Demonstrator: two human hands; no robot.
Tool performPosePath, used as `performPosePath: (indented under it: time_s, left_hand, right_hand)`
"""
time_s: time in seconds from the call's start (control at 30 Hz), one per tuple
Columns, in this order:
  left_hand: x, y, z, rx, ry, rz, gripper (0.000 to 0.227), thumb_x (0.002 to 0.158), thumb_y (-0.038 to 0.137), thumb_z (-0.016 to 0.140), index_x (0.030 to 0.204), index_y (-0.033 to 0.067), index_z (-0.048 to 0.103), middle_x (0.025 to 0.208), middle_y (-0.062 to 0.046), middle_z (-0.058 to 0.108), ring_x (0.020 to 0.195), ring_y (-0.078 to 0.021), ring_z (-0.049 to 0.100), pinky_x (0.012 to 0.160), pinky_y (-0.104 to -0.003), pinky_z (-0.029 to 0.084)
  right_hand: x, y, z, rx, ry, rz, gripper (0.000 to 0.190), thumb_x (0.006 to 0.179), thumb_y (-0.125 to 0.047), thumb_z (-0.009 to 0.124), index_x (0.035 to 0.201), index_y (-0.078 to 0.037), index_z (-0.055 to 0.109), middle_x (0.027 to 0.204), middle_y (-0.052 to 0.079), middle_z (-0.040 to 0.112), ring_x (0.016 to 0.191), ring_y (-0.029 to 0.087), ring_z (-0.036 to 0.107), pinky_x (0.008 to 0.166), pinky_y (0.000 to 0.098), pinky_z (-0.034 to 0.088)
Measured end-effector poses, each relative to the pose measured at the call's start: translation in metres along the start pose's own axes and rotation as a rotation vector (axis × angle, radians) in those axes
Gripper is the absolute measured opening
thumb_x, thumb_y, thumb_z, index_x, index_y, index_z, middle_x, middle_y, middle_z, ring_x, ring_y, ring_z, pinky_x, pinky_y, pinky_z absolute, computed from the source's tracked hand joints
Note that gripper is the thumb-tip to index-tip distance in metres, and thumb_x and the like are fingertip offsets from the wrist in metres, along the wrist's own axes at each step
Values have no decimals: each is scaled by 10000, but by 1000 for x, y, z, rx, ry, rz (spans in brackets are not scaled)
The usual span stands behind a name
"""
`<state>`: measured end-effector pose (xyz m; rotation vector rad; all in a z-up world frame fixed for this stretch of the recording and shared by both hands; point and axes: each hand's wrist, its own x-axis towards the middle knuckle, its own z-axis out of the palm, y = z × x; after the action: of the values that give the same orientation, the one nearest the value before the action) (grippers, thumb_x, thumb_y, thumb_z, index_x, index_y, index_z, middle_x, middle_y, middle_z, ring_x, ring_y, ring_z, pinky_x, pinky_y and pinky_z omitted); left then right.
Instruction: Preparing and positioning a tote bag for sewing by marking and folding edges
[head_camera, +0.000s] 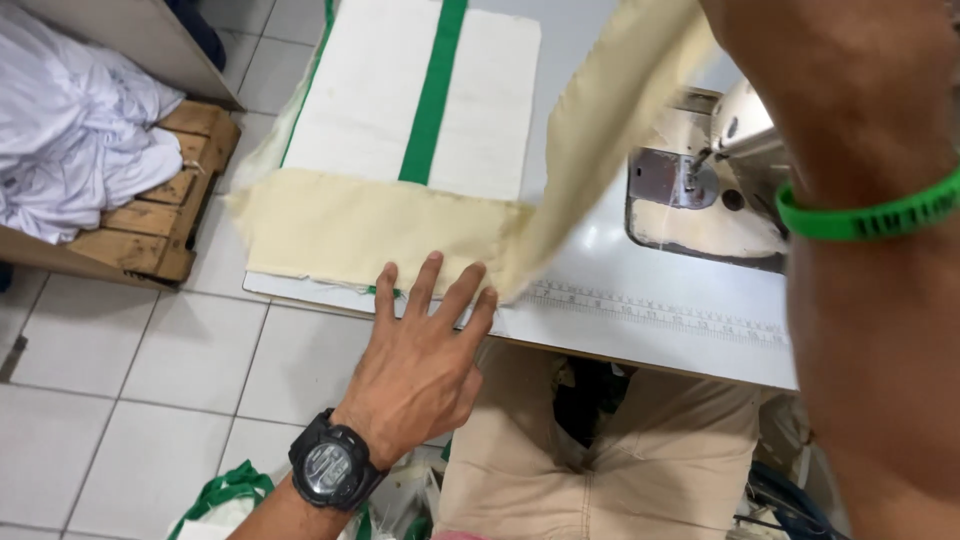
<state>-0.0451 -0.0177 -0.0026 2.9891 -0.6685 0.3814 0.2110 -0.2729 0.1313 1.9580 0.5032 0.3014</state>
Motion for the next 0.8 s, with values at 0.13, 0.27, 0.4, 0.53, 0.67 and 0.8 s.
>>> performPosePath:
  time_s: [0.13,0.27,0.4,0.53,0.67,0.8]
  left_hand:
    - [4,0,-5,55,16,6,835,693,415,818,1447,127,606,1610,-118,518,1485,-504,479,1076,-784,390]
    - [1,5,-5,31,6,11,722,765,341,754,1434,112,608,1600,-149,514,1478,-529,475,1053,-811,401]
    - [3,4,-4,21,6,-8,667,808,307,726,1437,123,602,1614,-129,498,1505,-512,452,1054,-867,368]
    - [-2,0,2,-3,-21,-12,825,733,335,795,1499,156,546,1678,-103,436,1567,-496,370,1051,-939,309]
    - [-3,0,2,-11,-7,-8,756,780,284,749,1497,146,554,1663,-113,460,1564,-487,385,1061,-934,300]
    - [-3,-1,-1,-3,-9,-4,773,771,296,762,1504,156,561,1675,-107,456,1569,-466,386,1080,-913,307]
  right_hand:
    - [5,-52,-59,35,-175,-92,361,1074,-350,611,1428,-376,681,1381,-60,756,1389,279,548,1183,610,179]
    - [11,-68,-62,69,-305,-122,420,1051,-392,621,1457,-372,728,1444,-43,826,1494,319,584,1254,667,164]
    - [-11,-66,-80,547,-116,-264,267,1036,-463,633,1043,-203,693,1231,60,509,1168,304,463,1215,633,294]
    - [-35,-70,-64,1004,-410,-395,639,945,-559,799,1420,-158,646,1318,97,705,1183,350,691,976,536,548]
    - [-34,-77,-64,1311,-479,-319,357,1006,-270,691,1340,-152,729,1287,83,792,1173,317,701,994,473,525]
    - [-33,-71,-82,1402,-503,-291,302,987,-265,726,1264,-145,722,1109,68,810,962,279,703,832,447,533]
